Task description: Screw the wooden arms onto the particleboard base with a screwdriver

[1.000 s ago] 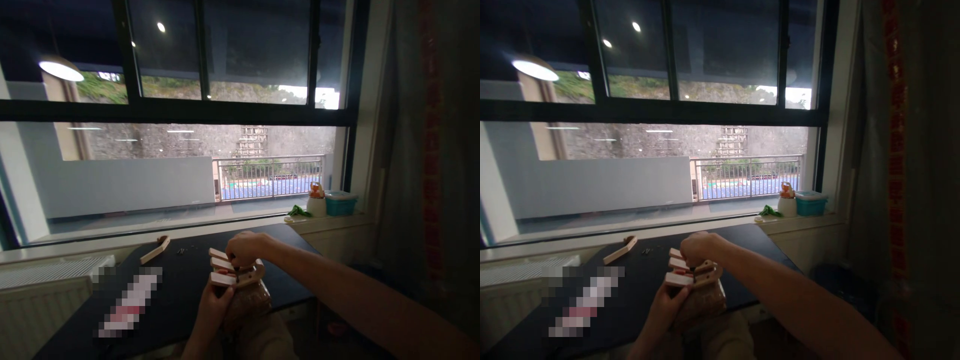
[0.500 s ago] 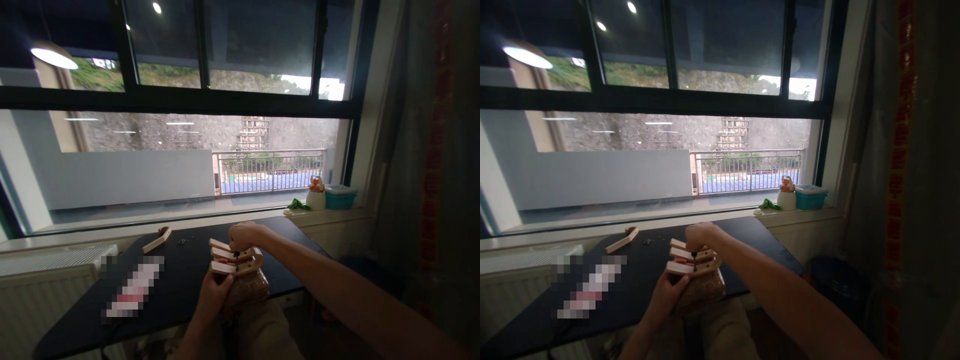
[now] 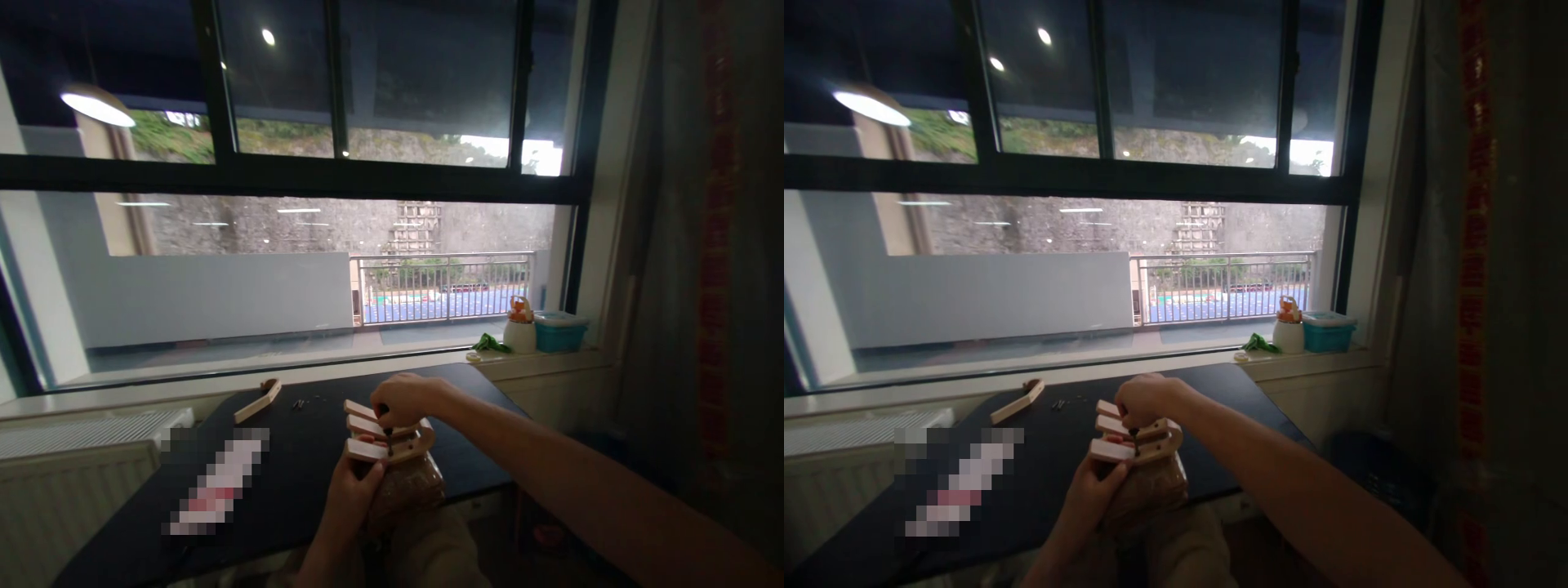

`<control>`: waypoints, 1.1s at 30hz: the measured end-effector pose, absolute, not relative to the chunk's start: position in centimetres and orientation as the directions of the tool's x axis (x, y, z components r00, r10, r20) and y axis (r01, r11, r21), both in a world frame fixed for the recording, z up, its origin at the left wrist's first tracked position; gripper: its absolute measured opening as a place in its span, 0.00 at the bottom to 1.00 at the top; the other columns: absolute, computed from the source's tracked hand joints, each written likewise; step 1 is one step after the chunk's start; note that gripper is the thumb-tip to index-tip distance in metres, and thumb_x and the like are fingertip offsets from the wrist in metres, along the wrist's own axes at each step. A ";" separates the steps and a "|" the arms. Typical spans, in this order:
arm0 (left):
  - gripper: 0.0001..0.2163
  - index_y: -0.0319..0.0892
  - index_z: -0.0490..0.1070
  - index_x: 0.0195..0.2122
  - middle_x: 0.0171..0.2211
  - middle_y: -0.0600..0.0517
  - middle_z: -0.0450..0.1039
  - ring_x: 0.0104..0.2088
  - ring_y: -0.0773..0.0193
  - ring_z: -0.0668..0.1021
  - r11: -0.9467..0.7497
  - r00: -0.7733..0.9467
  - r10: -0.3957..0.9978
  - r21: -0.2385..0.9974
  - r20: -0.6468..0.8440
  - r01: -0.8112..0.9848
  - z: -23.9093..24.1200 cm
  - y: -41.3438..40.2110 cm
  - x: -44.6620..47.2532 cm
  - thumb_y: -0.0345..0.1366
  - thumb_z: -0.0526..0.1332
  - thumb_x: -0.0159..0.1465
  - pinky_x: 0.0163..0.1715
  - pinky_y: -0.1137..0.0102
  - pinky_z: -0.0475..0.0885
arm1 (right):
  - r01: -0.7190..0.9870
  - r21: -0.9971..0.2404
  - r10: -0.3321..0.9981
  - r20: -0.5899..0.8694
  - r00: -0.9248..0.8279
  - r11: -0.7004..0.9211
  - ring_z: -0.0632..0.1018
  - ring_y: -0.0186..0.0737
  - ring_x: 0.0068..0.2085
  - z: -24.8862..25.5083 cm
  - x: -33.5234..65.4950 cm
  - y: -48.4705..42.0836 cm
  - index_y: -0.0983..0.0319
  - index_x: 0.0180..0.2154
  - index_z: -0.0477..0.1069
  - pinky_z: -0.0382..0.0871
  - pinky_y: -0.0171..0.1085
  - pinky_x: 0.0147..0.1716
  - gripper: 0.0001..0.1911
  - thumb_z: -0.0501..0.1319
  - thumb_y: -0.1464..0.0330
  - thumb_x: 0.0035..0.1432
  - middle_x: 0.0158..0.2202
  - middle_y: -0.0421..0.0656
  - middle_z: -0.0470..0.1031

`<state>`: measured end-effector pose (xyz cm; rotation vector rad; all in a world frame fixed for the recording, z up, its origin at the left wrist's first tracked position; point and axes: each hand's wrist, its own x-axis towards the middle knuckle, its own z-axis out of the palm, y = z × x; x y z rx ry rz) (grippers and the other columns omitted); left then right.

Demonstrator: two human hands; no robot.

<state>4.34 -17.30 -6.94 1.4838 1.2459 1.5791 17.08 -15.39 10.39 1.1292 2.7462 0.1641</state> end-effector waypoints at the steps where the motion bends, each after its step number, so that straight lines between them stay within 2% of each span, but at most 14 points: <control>1: 0.15 0.39 0.71 0.35 0.34 0.48 0.78 0.39 0.52 0.78 -0.355 -0.167 0.910 0.921 0.380 0.160 -6.9 -17.3 4.3 0.39 0.64 0.46 0.42 0.61 0.72 | 0.687 0.164 0.705 -0.099 -0.702 0.708 0.75 0.41 0.42 10.2 17.1 -15.4 0.58 0.41 0.74 0.65 0.34 0.37 0.15 0.56 0.66 0.52 0.42 0.43 0.77; 9: 0.15 0.40 0.71 0.35 0.34 0.48 0.78 0.41 0.54 0.78 -0.369 -0.178 0.900 0.914 0.397 0.169 -7.0 -17.3 4.4 0.40 0.65 0.46 0.46 0.62 0.70 | 0.787 0.122 0.797 -0.084 -0.599 0.604 0.76 0.46 0.43 9.1 16.9 -14.5 0.66 0.41 0.74 0.67 0.36 0.35 0.18 0.53 0.64 0.53 0.42 0.52 0.76; 15: 0.15 0.40 0.72 0.34 0.33 0.47 0.79 0.40 0.51 0.78 -0.371 -0.191 0.897 0.913 0.399 0.169 -6.9 -17.4 4.4 0.39 0.65 0.46 0.46 0.58 0.70 | 0.848 0.118 0.856 -0.086 -0.510 0.517 0.76 0.47 0.43 9.4 17.8 -13.9 0.66 0.42 0.75 0.68 0.37 0.33 0.21 0.53 0.61 0.53 0.44 0.53 0.75; 20: 0.16 0.39 0.73 0.34 0.34 0.46 0.79 0.41 0.49 0.78 -0.349 -0.199 0.901 0.917 0.385 0.194 -7.1 -17.2 4.2 0.41 0.65 0.45 0.46 0.57 0.70 | 0.804 0.113 0.811 -0.118 -0.572 0.584 0.76 0.45 0.39 10.6 17.6 -14.5 0.61 0.38 0.76 0.68 0.36 0.31 0.18 0.57 0.60 0.48 0.39 0.47 0.77; 25: 0.14 0.41 0.72 0.33 0.33 0.48 0.79 0.39 0.51 0.79 -0.365 -0.195 0.899 0.917 0.393 0.162 -7.1 -17.1 4.3 0.41 0.64 0.45 0.43 0.60 0.72 | 0.724 0.092 0.730 -0.077 -0.679 0.684 0.76 0.39 0.39 10.2 16.9 -14.6 0.56 0.39 0.74 0.66 0.33 0.34 0.15 0.56 0.65 0.48 0.39 0.40 0.77; 29: 0.14 0.40 0.72 0.33 0.33 0.48 0.79 0.39 0.51 0.79 -0.360 -0.187 0.901 0.914 0.392 0.186 -7.0 -17.1 4.3 0.40 0.64 0.45 0.42 0.60 0.73 | 0.702 0.105 0.708 -0.028 -0.706 0.704 0.75 0.42 0.42 9.4 16.8 -14.9 0.57 0.39 0.74 0.66 0.36 0.38 0.14 0.54 0.66 0.51 0.41 0.42 0.77; 33: 0.14 0.40 0.72 0.33 0.33 0.48 0.79 0.39 0.51 0.79 -0.381 -0.181 0.894 0.908 0.411 0.176 -7.1 -17.1 4.3 0.39 0.65 0.45 0.42 0.61 0.72 | 0.747 0.101 0.751 0.008 -0.661 0.657 0.76 0.45 0.43 8.8 16.9 -15.3 0.61 0.41 0.73 0.67 0.38 0.39 0.16 0.52 0.65 0.55 0.41 0.48 0.77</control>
